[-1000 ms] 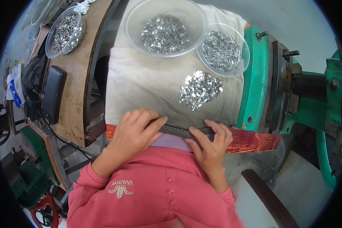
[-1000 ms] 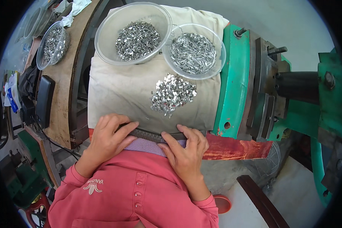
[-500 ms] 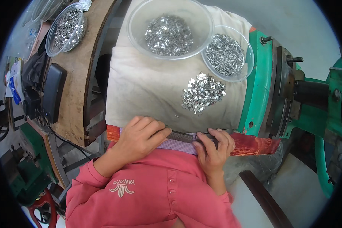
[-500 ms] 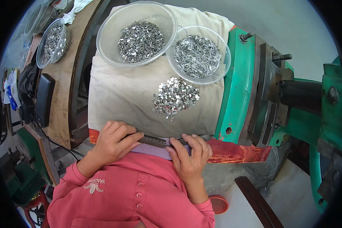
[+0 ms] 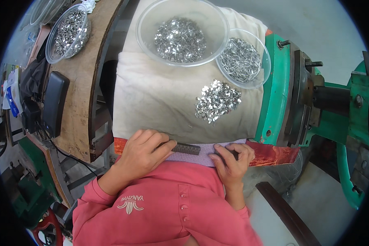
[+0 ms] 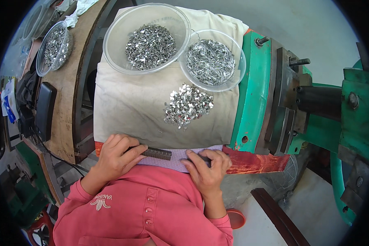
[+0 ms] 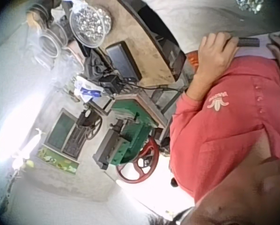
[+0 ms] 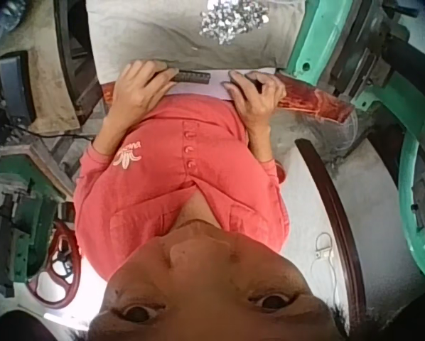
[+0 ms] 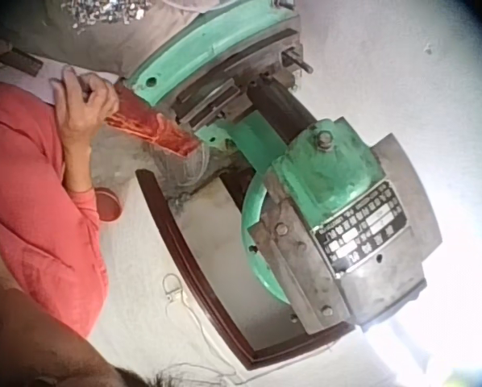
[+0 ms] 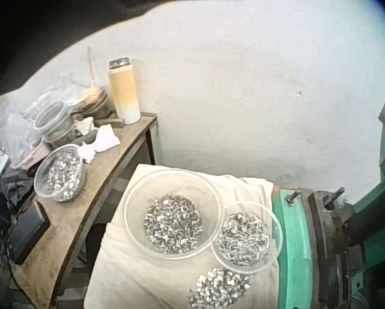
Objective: The person places small, shiny metal pieces into the slots of a metal strip held in a green machine. They pick up the pieces from a pile on a white cloth and insert them one by one into the strip, occasionally adjusting the strip's position.
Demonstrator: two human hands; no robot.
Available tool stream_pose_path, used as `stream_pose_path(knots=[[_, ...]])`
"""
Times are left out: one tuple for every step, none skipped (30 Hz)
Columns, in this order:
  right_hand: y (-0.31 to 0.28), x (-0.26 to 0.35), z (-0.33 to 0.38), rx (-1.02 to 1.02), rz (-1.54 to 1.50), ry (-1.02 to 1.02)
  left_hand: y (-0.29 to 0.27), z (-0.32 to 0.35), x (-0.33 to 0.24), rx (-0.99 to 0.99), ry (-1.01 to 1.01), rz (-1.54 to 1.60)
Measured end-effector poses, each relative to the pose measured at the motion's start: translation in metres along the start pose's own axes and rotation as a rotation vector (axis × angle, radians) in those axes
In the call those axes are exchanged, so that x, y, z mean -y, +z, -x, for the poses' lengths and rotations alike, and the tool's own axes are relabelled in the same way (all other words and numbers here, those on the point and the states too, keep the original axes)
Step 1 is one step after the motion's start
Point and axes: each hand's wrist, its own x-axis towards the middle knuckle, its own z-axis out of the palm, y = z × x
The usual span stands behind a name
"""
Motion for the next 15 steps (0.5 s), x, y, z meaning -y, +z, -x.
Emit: stream_pose_path(knots=[[0.001, -0.002, 0.001, -0.024, 0.004, 0.016, 0.001, -0.001, 0.0, -0.004, 0.004, 0.004], [0.001, -0.004, 0.002, -0.047, 0.008, 0.031, 0.003, -0.002, -0.001, -0.008, 0.008, 0.008], [-0.001, -0.005, 0.001, -0.06, -0.003, 0.038, 0.005, -0.003, -0.002, -0.013, 0.012, 0.012], [-0.001, -0.007, 0.0, -0.069, -0.016, 0.042, 0.008, -0.004, -0.003, -0.019, 0.028, 0.011], [0.0, -0.009, 0.0, -0.079, -0.03, 0.046, 0.012, -0.005, -0.003, -0.025, 0.044, 0.011], [0.0, -0.011, 0.0, -0.088, -0.043, 0.05, 0.015, -0.007, -0.004, -0.031, 0.06, 0.01], [-0.001, -0.01, -0.001, -0.096, -0.058, 0.081, 0.017, -0.01, -0.005, -0.03, 0.067, 0.02], [-0.002, -0.011, -0.001, -0.111, -0.045, 0.084, 0.019, -0.012, -0.007, -0.029, 0.075, 0.03], [-0.002, -0.012, -0.002, -0.126, -0.033, 0.086, 0.02, -0.015, -0.008, -0.028, 0.082, 0.04], [-0.002, -0.013, -0.002, -0.144, -0.019, 0.093, 0.021, -0.017, -0.008, -0.025, 0.086, 0.048], [-0.003, -0.013, -0.003, -0.152, 0.008, 0.082, 0.022, -0.019, -0.008, -0.022, 0.089, 0.057], [-0.003, -0.012, -0.004, -0.147, 0.009, 0.084, 0.022, -0.02, -0.009, -0.018, 0.093, 0.064], [-0.003, -0.012, -0.005, -0.143, 0.011, 0.085, 0.023, -0.021, -0.009, -0.021, 0.098, 0.063], [-0.004, -0.012, -0.006, -0.138, 0.013, 0.085, 0.024, -0.021, -0.009, -0.024, 0.102, 0.06], [-0.005, -0.01, -0.007, -0.146, 0.003, 0.071, 0.024, -0.022, -0.009, -0.027, 0.106, 0.057]])
